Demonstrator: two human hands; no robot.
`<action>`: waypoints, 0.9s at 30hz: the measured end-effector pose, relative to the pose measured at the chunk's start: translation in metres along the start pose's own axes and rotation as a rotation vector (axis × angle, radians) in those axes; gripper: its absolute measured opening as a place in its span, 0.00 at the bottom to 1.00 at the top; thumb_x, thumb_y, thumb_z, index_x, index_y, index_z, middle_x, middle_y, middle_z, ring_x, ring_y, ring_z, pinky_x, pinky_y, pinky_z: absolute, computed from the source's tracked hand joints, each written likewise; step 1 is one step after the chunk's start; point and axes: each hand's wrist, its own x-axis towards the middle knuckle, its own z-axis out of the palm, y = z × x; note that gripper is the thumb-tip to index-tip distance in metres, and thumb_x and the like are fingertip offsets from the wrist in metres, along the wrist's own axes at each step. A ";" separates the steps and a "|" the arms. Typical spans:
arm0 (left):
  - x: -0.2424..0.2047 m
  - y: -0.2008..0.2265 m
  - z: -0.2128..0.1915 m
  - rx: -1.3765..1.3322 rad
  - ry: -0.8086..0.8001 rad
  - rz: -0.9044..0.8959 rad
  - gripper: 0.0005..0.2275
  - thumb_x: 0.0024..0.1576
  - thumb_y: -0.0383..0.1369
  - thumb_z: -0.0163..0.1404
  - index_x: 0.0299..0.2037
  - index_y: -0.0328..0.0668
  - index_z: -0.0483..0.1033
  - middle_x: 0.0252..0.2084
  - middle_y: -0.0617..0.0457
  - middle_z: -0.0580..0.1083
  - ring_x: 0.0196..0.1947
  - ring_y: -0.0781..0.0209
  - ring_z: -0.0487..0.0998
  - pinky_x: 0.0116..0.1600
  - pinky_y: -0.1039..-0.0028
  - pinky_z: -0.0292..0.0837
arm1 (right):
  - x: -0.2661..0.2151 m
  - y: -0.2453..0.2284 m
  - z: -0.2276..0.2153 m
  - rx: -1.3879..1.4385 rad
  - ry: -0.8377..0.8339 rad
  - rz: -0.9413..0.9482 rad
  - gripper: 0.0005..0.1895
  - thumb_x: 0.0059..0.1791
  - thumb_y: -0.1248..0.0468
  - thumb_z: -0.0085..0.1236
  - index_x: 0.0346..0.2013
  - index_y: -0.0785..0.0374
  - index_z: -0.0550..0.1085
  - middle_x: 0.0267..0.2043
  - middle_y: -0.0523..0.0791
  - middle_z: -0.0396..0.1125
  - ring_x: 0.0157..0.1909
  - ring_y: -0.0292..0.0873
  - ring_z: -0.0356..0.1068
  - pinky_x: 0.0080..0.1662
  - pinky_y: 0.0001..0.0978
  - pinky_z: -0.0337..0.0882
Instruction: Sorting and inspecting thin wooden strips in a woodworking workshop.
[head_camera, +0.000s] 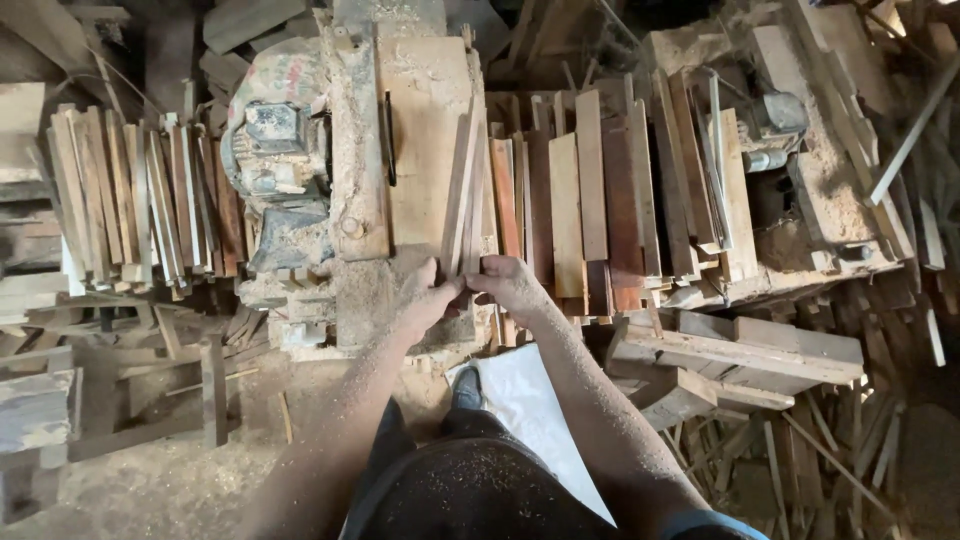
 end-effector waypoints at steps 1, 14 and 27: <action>-0.006 0.009 -0.006 -0.007 0.011 0.001 0.18 0.58 0.36 0.58 0.49 0.32 0.66 0.42 0.33 0.71 0.35 0.42 0.82 0.33 0.68 0.85 | 0.001 -0.009 0.007 -0.006 -0.011 0.002 0.18 0.46 0.69 0.70 0.47 0.73 0.76 0.36 0.50 0.74 0.38 0.44 0.77 0.36 0.34 0.82; -0.093 0.038 -0.197 -0.178 0.281 0.188 0.13 0.60 0.31 0.55 0.51 0.33 0.72 0.35 0.38 0.75 0.30 0.51 0.82 0.33 0.63 0.84 | 0.005 -0.053 0.241 -0.176 -0.328 -0.099 0.17 0.48 0.67 0.66 0.50 0.67 0.75 0.37 0.48 0.76 0.37 0.40 0.77 0.42 0.30 0.82; 0.041 -0.114 -0.468 -0.221 0.340 0.008 0.13 0.58 0.29 0.55 0.51 0.32 0.72 0.30 0.43 0.74 0.23 0.53 0.79 0.23 0.68 0.79 | 0.186 0.122 0.456 -0.198 -0.227 0.261 0.16 0.48 0.69 0.64 0.50 0.67 0.74 0.36 0.43 0.75 0.33 0.37 0.79 0.40 0.28 0.83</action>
